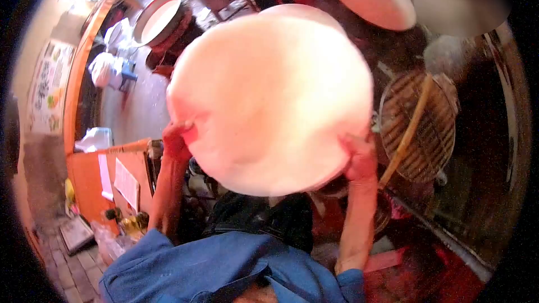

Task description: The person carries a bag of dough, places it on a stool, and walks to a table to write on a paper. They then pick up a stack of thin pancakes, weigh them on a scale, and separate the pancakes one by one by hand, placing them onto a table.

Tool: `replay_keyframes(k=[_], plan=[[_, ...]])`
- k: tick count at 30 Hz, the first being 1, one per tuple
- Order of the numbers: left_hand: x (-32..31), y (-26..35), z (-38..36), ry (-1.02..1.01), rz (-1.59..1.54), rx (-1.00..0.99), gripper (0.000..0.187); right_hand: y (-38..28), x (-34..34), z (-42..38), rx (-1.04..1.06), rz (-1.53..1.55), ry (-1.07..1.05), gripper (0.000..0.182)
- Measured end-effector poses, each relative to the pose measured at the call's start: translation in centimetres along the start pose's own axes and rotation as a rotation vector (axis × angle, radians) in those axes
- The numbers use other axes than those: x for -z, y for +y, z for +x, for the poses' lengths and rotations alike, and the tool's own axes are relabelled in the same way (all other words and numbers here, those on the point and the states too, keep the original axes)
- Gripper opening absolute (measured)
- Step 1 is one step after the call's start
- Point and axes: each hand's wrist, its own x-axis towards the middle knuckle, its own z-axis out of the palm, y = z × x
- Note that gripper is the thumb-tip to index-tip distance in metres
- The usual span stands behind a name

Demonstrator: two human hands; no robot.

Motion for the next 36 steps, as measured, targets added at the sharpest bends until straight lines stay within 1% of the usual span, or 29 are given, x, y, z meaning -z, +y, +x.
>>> replay_keyframes(k=[2,3,4,6,7,8,10,11,14,15,18,19,22,24,26,28,31,34,35,36], plan=[[3.1,1.8,-2.7,0.033,-0.058,-0.070,0.057,2.9,-4.2,1.3,-0.089,-0.050,-0.126,0.046],[6.1,2.4,-3.8,0.026,-0.113,-0.071,0.060,4.3,-6.3,2.2,-0.149,-0.039,-0.212,0.046],[6.1,3.8,-4.7,0.139,-0.011,-0.102,0.062,5.6,-8.7,2.9,-0.213,-0.028,-0.295,0.047],[9.9,6.0,-6.0,0.203,-0.087,-0.128,0.063,9.0,-13.5,4.6,-0.329,0.021,-0.371,0.049],[12.0,6.5,-6.3,0.357,-0.108,-0.177,0.071,10.3,-16.3,5.1,-0.397,0.050,-0.401,0.054],[14.1,8.1,-6.6,0.302,-0.101,-0.149,0.067,12.1,-18.6,5.9,-0.433,0.065,-0.436,0.057],[17.5,10.3,-6.7,0.376,-0.020,-0.172,0.071,15.2,-23.2,7.4,-0.476,0.055,-0.468,0.053],[21.9,11.7,-7.6,0.286,-0.110,-0.017,0.070,16.1,-25.5,8.2,-0.533,0.028,-0.518,0.055],[24.7,15.6,-7.3,0.434,-0.116,-0.054,0.066,19.6,-31.4,10.9,-0.667,-0.044,-0.620,0.058],[25.9,16.6,-7.2,0.444,-0.052,-0.078,0.064,19.9,-33.6,11.5,-0.668,-0.135,-0.628,0.056],[29.5,19.1,-7.1,0.548,-0.109,-0.030,0.061,21.5,-38.9,13.4,-0.758,-0.247,-0.639,0.054],[30.4,19.9,-6.9,0.571,-0.169,-0.019,0.060,22.1,-40.6,13.8,-0.729,-0.260,-0.638,0.052],[33.4,21.1,-5.8,0.545,-0.251,-0.071,0.059,23.8,-44.8,15.8,-0.718,-0.324,-0.655,0.051],[35.4,21.0,-4.9,0.593,-0.258,-0.110,0.058,24.8,-46.2,18.6,-0.821,-0.443,-0.667,0.051],[37.2,21.4,-4.0,0.616,-0.283,-0.143,0.058,25.7,-48.8,20.8,-0.871,-0.514,-0.675,0.050],[38.8,22.1,-2.8,0.617,-0.322,-0.180,0.058,26.7,-52.1,22.6,-0.869,-0.530,-0.694,0.050],[40.5,23.0,-1.1,0.720,-0.334,-0.196,0.062,28.9,-56.3,26.0,-0.912,-0.550,-0.715,0.048],[41.8,24.4,0.0,0.812,-0.378,-0.131,0.062,31.2,-59.6,29.4,-0.933,-0.718,-0.730,0.041],[41.8,24.9,0.9,0.808,-0.357,-0.228,0.062,31.5,-62.1,30.2,-0.905,-0.681,-0.761,0.042],[42.5,25.6,1.4,0.838,-0.373,-0.232,0.062,31.5,-63.9,30.0,-0.904,-0.651,-0.778,0.043]])
